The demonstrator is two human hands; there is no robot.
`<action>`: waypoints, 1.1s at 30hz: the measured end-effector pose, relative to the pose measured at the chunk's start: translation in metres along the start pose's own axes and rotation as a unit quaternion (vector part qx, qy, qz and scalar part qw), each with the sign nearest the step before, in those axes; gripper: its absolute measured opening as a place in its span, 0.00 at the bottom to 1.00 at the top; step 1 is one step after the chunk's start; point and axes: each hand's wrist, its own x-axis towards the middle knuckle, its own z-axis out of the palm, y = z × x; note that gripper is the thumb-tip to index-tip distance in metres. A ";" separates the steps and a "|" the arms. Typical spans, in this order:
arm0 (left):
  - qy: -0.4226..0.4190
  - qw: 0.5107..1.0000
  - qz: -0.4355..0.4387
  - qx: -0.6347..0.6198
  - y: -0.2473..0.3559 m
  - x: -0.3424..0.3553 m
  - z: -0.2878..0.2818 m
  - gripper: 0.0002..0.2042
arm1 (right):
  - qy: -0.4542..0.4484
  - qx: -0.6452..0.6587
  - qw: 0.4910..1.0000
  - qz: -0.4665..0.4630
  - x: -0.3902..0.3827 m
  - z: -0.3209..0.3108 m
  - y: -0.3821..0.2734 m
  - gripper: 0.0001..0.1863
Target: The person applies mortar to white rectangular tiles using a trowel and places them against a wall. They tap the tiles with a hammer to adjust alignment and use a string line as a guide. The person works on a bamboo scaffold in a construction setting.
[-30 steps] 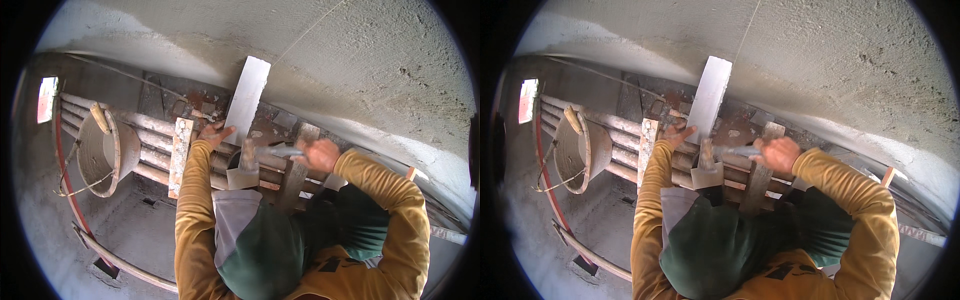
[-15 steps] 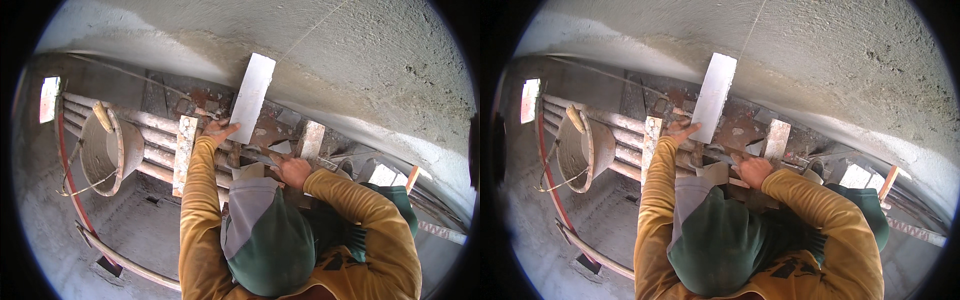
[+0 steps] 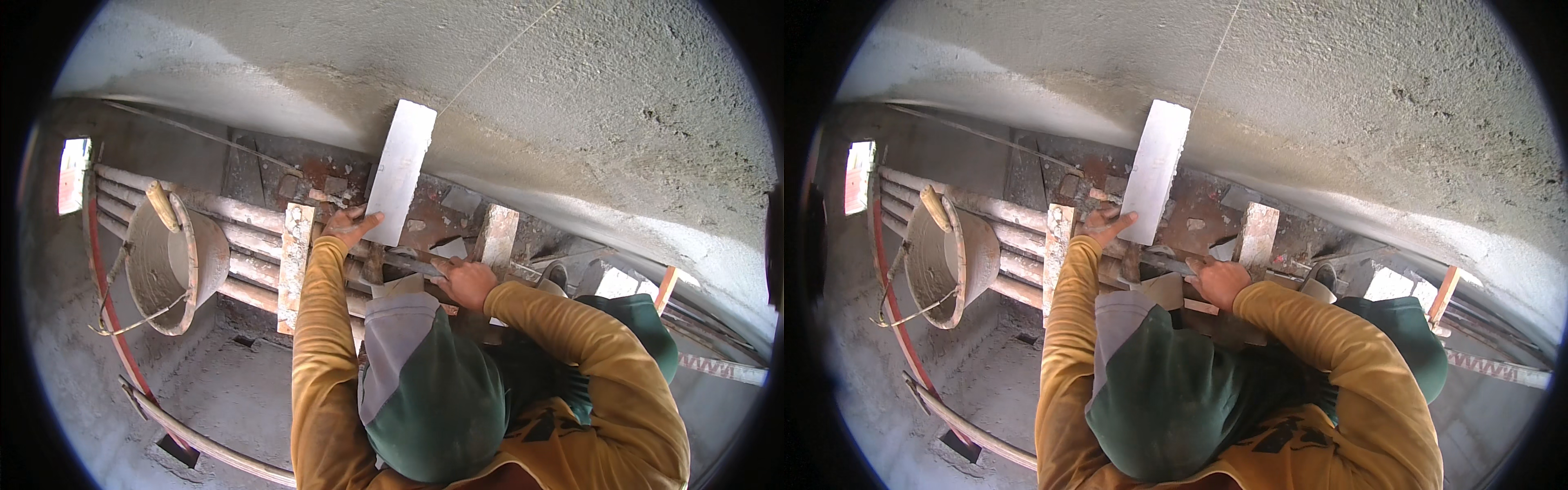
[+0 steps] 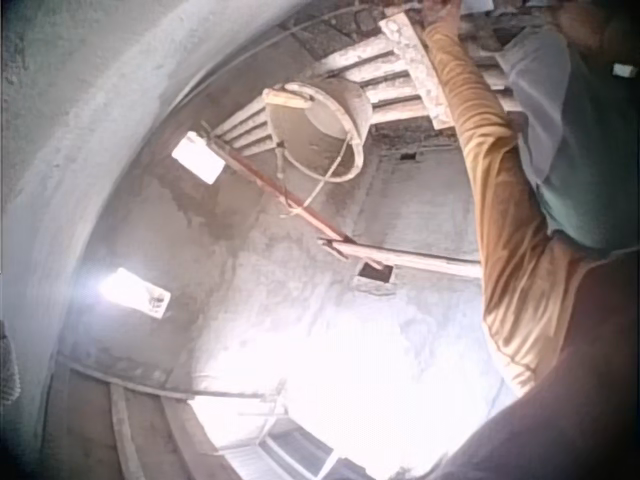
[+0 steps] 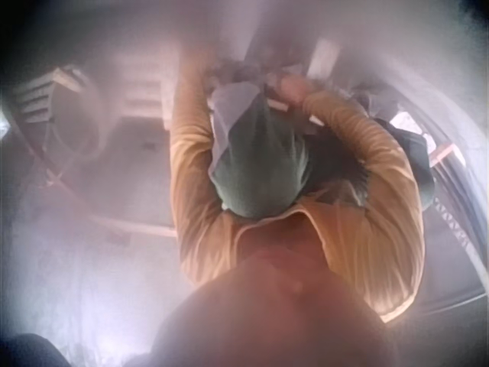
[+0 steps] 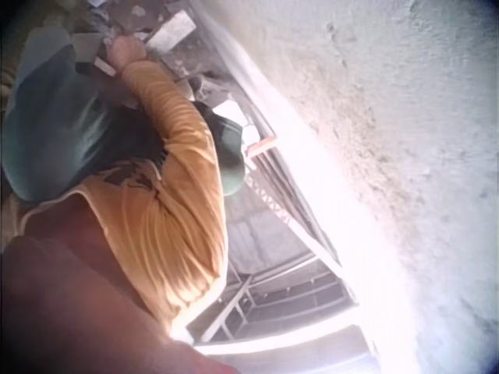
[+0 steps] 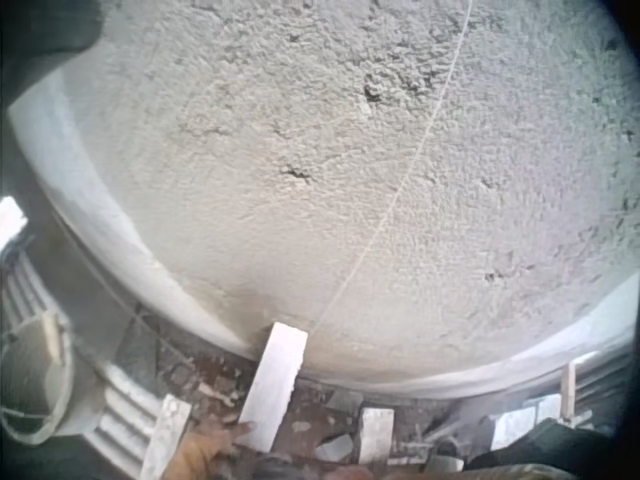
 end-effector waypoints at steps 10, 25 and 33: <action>0.083 0.996 0.032 0.021 -0.023 0.014 0.022 0.44 | -0.066 -0.123 0.990 -0.036 -0.031 -0.101 0.044 0.28; 0.501 0.739 0.282 -0.351 0.031 -0.300 0.032 0.17 | 0.109 0.044 0.991 -0.056 -0.094 -0.234 0.049 0.17; 0.446 0.798 0.371 -0.161 0.156 -0.344 0.023 0.27 | 0.059 0.192 0.979 -0.043 -0.147 -0.258 -0.034 0.12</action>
